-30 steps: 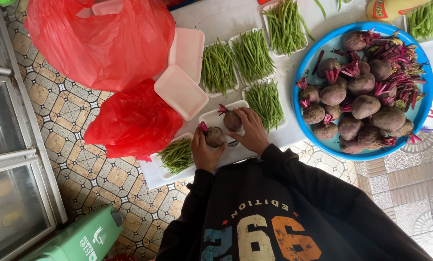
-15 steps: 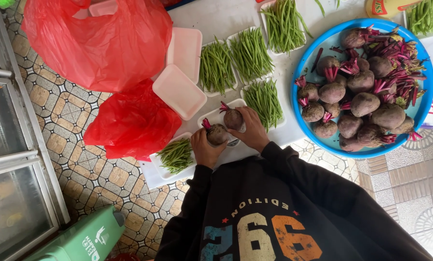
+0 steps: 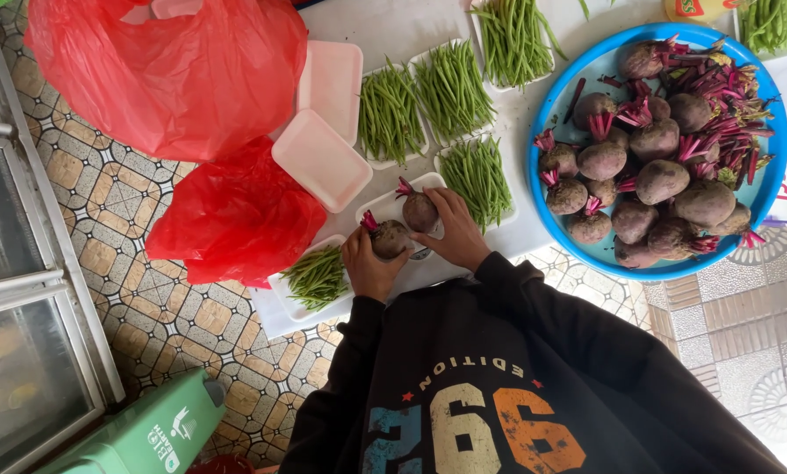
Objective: The person is weighing beets on a digital scale, placing them into small white trays, and organizing them alongside bundles of green beans.
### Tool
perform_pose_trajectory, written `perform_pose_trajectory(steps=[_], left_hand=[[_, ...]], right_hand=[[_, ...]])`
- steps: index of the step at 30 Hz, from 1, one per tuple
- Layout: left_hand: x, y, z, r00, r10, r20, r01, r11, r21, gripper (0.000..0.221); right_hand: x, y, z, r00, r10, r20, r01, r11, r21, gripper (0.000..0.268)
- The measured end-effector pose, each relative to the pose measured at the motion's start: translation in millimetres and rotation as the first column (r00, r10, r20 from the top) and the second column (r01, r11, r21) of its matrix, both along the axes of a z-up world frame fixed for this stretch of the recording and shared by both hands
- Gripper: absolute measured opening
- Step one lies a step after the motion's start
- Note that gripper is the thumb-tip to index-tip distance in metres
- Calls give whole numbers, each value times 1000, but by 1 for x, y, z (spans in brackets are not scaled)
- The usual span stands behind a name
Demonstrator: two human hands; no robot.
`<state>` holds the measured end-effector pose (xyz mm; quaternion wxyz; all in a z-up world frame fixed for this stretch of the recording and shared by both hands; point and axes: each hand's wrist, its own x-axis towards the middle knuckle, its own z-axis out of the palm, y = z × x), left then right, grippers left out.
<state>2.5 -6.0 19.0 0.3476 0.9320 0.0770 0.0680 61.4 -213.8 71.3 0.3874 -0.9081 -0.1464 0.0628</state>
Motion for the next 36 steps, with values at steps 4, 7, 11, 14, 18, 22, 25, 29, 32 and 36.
perform_pose_trajectory(steps=[4,7,11,14,18,22,25,29,32,36], left_hand=[[-4,-1,-1,998,27,-55,-28,999,-23,109],[-3,-2,11,995,35,-96,-42,997,-64,112],[-1,-1,22,992,33,-123,-44,995,-89,119],[-4,2,23,997,20,-74,-27,995,-95,121],[-6,5,23,1000,17,-11,-18,994,-109,126],[-9,6,33,998,64,26,-56,968,-246,124],[-10,7,31,996,73,48,-58,963,-265,126],[-10,7,31,995,65,76,-38,948,-316,124],[-11,6,29,996,58,74,-31,948,-317,123],[-10,6,24,995,55,79,-26,944,-329,123]], right_hand=[[-1,-1,-3,1000,-2,-30,3,1000,29,91],[-1,-3,-7,1000,-10,-14,10,999,51,89],[-1,-6,-13,999,-9,38,6,997,75,88],[-1,-7,-10,1000,-21,19,20,995,98,88],[-1,-8,-6,999,-33,12,31,993,114,81],[-1,-13,-6,999,-50,3,49,990,136,70],[-1,-17,-6,998,-65,20,62,991,116,64],[-2,-20,-9,995,-93,46,87,990,113,57],[-2,-22,-13,994,-94,62,87,991,100,56],[0,-24,-13,992,-96,77,87,989,116,55]])
